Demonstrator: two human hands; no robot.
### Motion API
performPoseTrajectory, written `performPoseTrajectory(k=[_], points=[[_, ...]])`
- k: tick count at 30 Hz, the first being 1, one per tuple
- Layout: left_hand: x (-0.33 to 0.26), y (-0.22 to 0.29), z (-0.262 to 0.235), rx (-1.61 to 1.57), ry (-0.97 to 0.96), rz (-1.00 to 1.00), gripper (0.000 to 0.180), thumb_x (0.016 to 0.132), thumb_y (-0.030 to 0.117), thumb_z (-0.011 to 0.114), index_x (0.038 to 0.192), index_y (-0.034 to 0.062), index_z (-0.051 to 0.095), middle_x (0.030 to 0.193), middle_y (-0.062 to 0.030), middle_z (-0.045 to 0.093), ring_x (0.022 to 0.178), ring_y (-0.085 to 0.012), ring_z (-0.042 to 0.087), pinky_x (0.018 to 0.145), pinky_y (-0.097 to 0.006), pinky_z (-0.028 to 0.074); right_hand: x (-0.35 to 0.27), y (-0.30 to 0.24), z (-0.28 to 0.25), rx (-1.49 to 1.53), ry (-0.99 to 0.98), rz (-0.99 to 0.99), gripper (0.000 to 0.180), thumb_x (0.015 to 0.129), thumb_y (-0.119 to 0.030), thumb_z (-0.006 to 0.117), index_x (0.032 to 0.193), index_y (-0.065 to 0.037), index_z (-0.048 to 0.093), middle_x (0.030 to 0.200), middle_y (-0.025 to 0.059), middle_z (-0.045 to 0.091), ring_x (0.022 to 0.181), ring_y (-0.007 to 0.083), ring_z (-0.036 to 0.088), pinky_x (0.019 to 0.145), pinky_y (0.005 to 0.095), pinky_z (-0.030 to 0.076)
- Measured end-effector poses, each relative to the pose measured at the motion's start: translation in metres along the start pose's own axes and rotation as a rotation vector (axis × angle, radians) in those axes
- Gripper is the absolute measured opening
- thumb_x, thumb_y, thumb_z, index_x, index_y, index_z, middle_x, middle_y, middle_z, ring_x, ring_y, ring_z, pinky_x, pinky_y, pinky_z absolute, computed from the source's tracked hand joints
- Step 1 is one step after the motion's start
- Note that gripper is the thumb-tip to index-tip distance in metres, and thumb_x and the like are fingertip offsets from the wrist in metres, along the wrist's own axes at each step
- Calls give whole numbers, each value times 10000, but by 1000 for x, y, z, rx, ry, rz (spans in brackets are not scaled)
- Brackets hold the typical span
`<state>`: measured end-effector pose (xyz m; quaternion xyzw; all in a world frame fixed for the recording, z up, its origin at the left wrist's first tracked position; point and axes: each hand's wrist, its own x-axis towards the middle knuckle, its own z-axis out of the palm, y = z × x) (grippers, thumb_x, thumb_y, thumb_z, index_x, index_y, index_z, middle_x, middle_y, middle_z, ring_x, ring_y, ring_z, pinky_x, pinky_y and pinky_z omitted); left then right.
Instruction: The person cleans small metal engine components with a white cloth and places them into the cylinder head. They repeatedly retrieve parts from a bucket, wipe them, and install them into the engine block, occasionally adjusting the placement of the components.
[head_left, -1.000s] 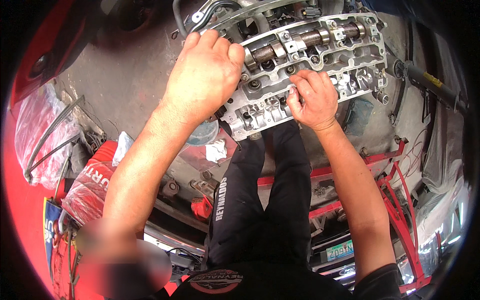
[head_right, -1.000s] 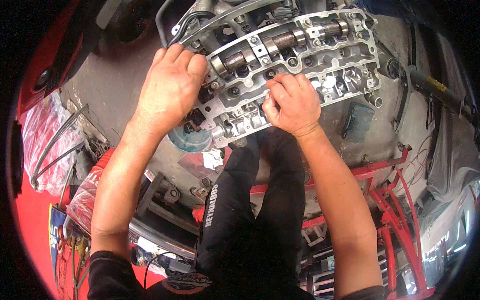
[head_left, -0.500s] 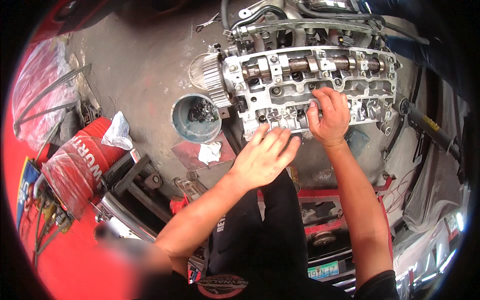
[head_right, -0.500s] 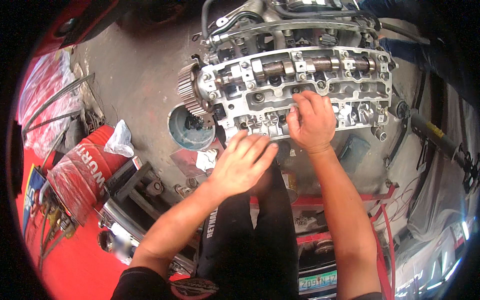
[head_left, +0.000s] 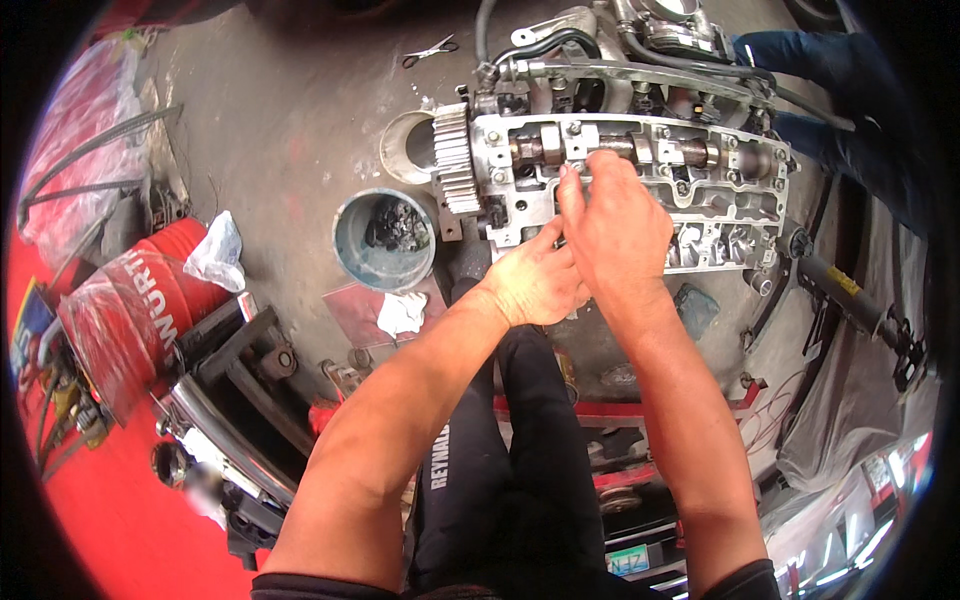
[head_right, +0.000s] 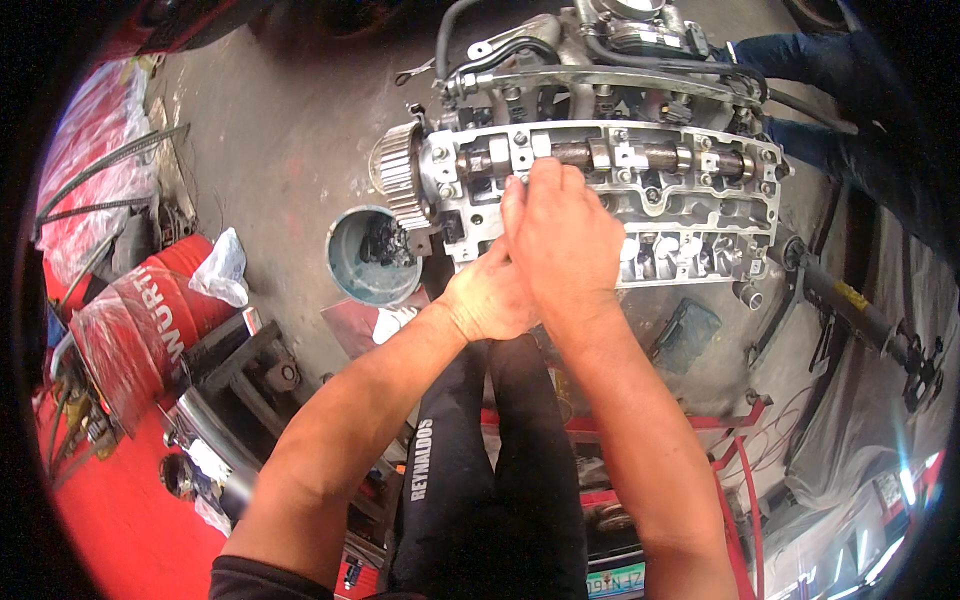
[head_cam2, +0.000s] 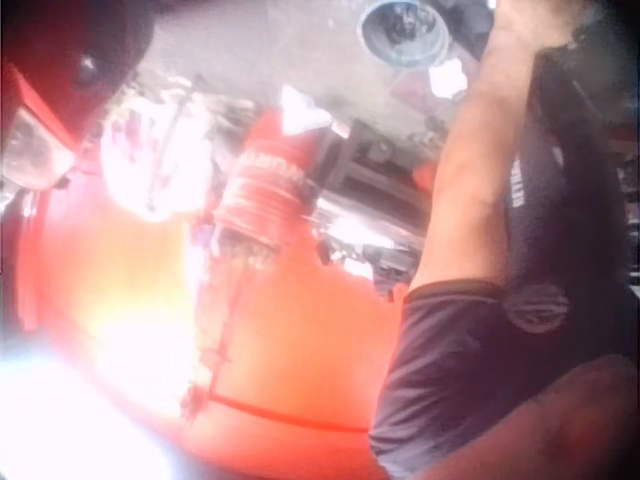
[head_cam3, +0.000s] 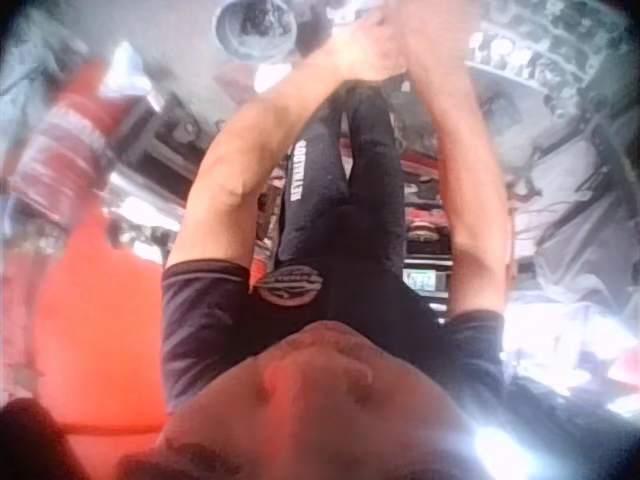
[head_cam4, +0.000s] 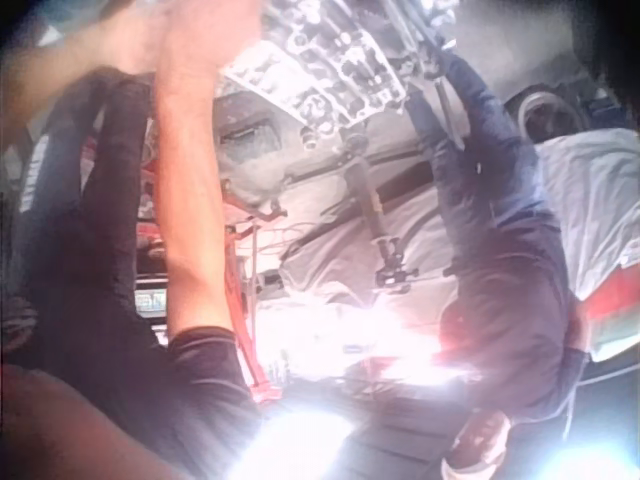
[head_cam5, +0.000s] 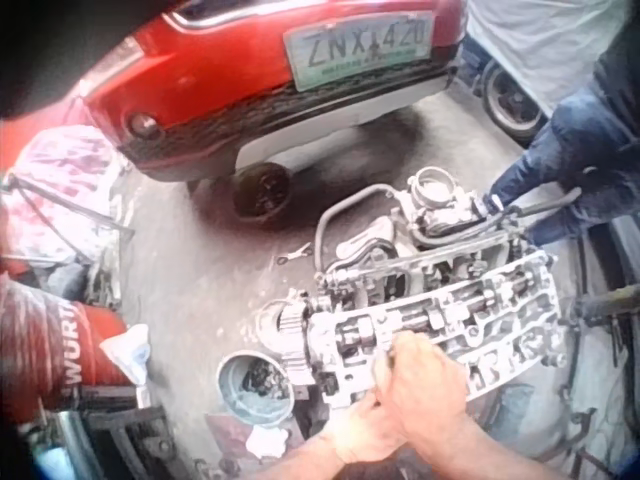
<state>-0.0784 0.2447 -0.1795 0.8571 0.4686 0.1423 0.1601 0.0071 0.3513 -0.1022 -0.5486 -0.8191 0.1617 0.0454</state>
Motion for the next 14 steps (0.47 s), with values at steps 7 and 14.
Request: performPoseTrajectory(k=[7, 14], points=[[0, -3, -1, -55, -44, -21, 327, 870, 355, 597, 1102, 210, 777, 1296, 39, 676, 1360, -216, 493, 1189, -564, 323, 13, -9, -11, -186, -249, 10, 337, 1021, -392, 582, 884, -85, 601, 842, 112, 689, 822, 288, 719, 603, 421, 550], [7, -6, -10, -99, -124, -78, 451, 883, 333, 591, 1303, 201, 694, 1423, -48, 610, 1430, -280, 441, 1218, -575, 259, 7, -15, -10, -232, -142, 30, 322, 1020, -416, 590, 962, -100, 597, 874, 85, 713, 779, 266, 729, 621, 389, 575]])
